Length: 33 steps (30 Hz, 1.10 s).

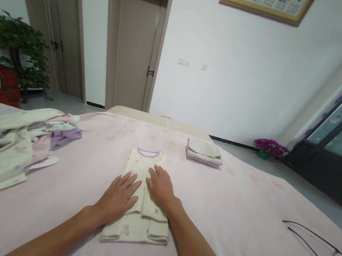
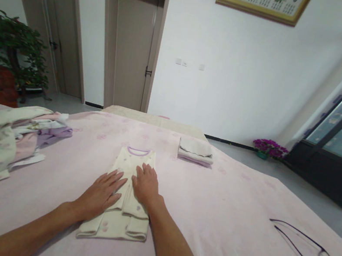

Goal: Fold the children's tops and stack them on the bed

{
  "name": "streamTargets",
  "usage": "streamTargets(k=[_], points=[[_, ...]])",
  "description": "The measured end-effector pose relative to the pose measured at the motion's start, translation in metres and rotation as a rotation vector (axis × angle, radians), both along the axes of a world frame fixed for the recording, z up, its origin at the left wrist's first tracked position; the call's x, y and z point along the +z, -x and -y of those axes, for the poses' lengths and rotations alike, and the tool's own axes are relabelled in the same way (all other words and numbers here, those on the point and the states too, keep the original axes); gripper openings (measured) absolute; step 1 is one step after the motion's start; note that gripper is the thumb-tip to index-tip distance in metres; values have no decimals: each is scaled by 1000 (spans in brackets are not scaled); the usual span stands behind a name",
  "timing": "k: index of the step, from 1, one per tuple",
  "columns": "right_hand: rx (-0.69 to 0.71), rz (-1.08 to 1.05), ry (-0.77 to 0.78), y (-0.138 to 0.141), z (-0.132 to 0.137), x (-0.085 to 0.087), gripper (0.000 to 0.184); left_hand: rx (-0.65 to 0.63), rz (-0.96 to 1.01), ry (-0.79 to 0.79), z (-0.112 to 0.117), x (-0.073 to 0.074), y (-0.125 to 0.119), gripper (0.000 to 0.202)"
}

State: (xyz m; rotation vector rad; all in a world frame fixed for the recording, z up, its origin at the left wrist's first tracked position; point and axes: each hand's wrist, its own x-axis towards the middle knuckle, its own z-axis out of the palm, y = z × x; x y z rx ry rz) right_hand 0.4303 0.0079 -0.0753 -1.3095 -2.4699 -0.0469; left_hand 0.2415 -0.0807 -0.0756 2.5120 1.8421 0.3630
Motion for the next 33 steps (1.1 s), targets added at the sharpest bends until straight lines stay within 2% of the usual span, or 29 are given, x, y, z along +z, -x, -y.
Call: streamTargets(k=[13,26,33], points=[[-2,17,-10,0,1,1,47,-24,1,-44,-2,-7,4,52],[-21,-103,-2,-3,-4,-3,47,-24,14,-66,1,-1,1,49],[49,27,11,-6,4,1,54,-181,70,-188,5,0,0,40]])
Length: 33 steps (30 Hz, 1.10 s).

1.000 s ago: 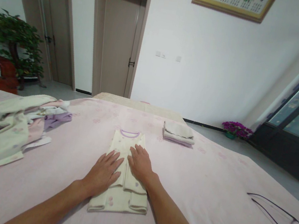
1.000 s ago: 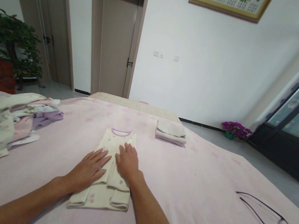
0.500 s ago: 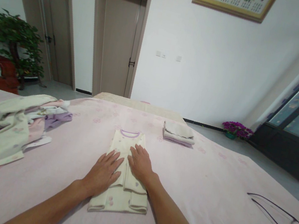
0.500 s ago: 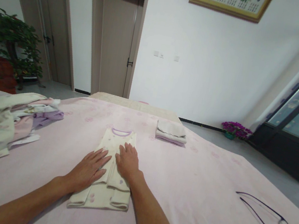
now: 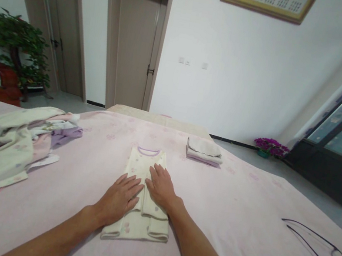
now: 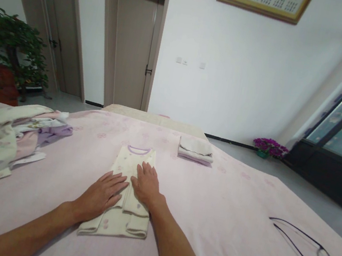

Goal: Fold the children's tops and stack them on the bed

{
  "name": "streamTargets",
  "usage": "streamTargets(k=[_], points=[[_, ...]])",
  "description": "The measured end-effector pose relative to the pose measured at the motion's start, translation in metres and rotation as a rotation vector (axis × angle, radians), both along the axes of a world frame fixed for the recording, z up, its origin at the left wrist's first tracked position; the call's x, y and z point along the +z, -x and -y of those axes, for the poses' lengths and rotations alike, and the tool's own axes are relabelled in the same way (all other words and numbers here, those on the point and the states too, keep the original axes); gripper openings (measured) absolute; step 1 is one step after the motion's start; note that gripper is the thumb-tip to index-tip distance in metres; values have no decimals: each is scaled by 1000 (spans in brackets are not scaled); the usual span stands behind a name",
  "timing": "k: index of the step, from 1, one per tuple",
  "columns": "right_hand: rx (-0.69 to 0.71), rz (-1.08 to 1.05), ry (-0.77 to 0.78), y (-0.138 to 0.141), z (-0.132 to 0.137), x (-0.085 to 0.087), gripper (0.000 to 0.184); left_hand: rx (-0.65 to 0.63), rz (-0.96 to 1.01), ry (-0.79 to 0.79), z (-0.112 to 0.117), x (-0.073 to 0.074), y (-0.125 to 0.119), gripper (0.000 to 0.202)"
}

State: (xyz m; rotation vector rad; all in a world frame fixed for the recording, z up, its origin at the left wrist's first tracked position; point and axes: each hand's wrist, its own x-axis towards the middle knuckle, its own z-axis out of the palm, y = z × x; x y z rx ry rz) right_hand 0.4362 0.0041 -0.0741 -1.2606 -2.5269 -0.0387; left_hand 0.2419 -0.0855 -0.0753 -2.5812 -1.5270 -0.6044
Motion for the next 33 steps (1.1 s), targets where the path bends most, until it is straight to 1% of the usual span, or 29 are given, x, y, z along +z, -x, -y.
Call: streamTargets(k=[4,6,8,10,13,16,19,25,29,31,33], points=[[-5,35,23,0,3,0,59,-56,129,13,1,6,1,29],[-13,36,31,0,3,0,58,-60,204,16,3,11,1,24],[-22,32,39,0,3,1,56,-72,251,16,5,17,1,24],[-27,29,47,1,4,2,55,-120,260,29,7,21,0,24],[-34,26,55,1,4,5,54,-230,243,81,10,25,-2,21],[-42,22,53,2,5,5,54,-310,236,117,12,26,-2,17],[-43,18,54,2,4,3,55,-359,238,120,13,26,-2,18],[-42,9,45,1,3,2,54,-389,237,136,14,26,-2,15],[-35,1,36,1,4,2,53,-377,257,134,16,26,-3,14],[-35,4,41,1,3,2,53,-372,271,133,16,25,-4,19],[-41,8,49,2,2,2,54,-370,273,138,17,25,-4,29]])
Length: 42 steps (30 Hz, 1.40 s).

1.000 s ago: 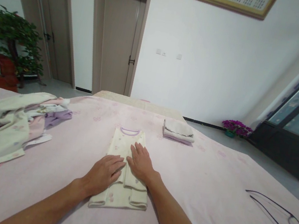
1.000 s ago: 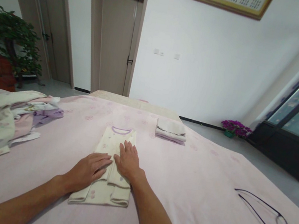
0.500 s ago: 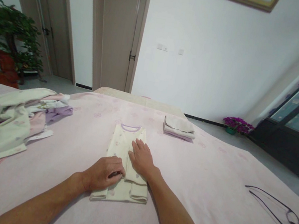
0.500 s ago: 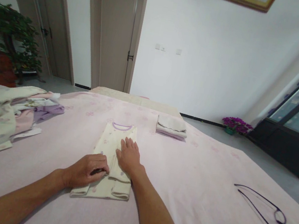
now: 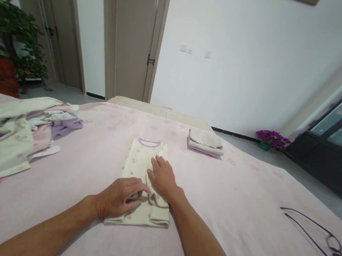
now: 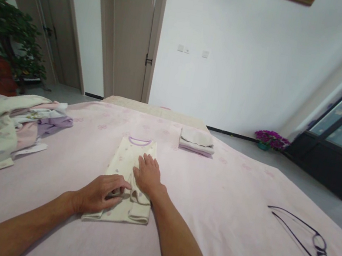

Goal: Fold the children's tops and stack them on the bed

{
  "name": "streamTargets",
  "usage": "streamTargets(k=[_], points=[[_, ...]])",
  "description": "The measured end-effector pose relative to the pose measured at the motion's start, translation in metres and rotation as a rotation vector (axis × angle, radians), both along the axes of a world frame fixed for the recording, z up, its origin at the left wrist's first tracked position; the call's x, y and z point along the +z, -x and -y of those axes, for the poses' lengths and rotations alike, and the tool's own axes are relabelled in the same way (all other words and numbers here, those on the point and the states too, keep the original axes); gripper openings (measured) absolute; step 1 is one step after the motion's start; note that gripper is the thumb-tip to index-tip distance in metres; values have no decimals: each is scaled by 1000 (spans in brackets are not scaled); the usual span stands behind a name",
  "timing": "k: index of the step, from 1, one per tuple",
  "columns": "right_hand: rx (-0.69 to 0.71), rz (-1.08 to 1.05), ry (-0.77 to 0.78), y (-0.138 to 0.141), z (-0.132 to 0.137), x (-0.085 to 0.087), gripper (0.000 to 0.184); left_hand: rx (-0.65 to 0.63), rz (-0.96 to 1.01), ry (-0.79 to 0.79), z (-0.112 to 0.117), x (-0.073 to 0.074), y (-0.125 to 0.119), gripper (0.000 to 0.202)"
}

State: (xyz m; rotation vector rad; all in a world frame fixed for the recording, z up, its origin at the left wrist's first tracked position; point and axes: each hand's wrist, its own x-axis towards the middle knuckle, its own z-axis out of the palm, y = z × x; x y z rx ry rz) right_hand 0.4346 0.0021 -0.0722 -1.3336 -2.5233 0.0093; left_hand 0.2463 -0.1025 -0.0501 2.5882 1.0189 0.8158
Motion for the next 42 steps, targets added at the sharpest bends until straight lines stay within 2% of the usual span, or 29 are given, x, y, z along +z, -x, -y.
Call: streamTargets(k=[2,7,12,16,19,24,28,37,42], points=[[-3,3,3,0,0,0,54,1,-19,4,0,1,-1,30],[0,-1,-2,-1,3,3,53,-5,-79,6,0,2,-4,10],[-1,-1,15,0,3,4,54,53,-25,-6,1,0,-5,5],[-6,-4,30,0,1,4,54,53,-4,0,1,-1,-4,24],[3,-7,28,-1,2,3,54,15,-69,-6,0,0,-5,15],[18,-58,18,-2,-1,-2,53,34,-90,-7,-2,0,-6,8],[12,-245,15,-5,-12,-10,45,24,-70,-8,-1,1,-7,9],[-177,-849,104,-18,-40,-25,38,6,-95,-9,1,4,-6,8],[-211,-1041,193,-23,-52,-31,37,41,-112,-9,1,3,-7,6]])
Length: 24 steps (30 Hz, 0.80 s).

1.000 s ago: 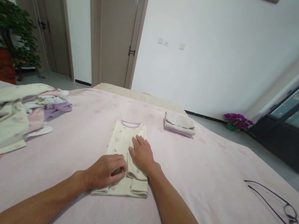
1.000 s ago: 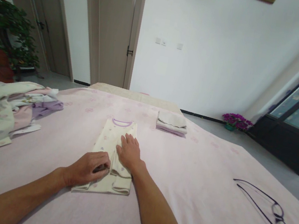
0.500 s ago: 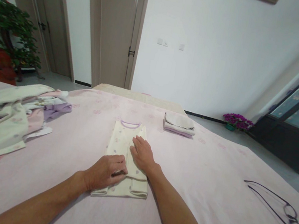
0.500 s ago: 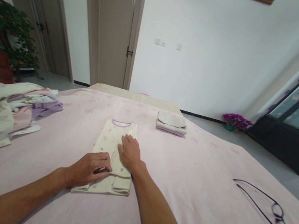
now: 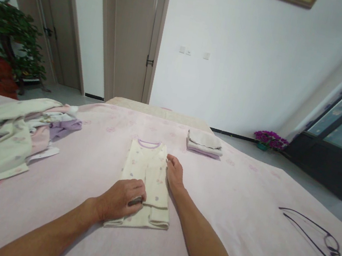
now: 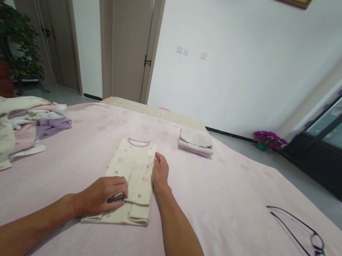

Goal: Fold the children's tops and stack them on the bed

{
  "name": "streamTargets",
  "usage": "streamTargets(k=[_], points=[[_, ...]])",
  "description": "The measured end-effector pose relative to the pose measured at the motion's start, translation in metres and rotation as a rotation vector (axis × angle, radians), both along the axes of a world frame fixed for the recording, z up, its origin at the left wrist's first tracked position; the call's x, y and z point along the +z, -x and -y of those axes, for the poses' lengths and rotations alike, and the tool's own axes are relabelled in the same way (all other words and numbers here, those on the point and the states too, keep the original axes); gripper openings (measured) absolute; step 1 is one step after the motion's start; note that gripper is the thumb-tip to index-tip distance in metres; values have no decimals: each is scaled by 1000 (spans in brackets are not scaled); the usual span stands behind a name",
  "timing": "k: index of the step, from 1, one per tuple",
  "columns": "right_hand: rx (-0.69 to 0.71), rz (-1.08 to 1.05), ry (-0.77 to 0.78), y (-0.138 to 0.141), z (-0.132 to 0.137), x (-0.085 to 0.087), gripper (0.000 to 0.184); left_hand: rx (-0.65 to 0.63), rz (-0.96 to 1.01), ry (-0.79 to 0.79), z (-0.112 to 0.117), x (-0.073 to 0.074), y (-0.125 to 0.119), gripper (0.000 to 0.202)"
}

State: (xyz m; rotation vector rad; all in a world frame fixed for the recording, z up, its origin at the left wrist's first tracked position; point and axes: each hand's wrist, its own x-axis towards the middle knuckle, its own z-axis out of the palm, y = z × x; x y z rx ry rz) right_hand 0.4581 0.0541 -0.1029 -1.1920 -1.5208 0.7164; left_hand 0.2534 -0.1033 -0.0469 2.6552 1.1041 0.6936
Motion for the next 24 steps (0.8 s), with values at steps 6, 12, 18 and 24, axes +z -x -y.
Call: streamTargets(k=[6,12,18,24], points=[[-83,-91,21,-10,-11,-4,39,21,-10,-2,0,-2,-1,5],[-84,150,34,-19,-13,-2,42,17,20,-3,-2,-6,1,10],[0,549,-115,-11,2,6,48,-5,66,-25,-1,-6,1,11],[171,856,-182,-4,15,12,47,-25,64,-22,-2,-5,1,9]])
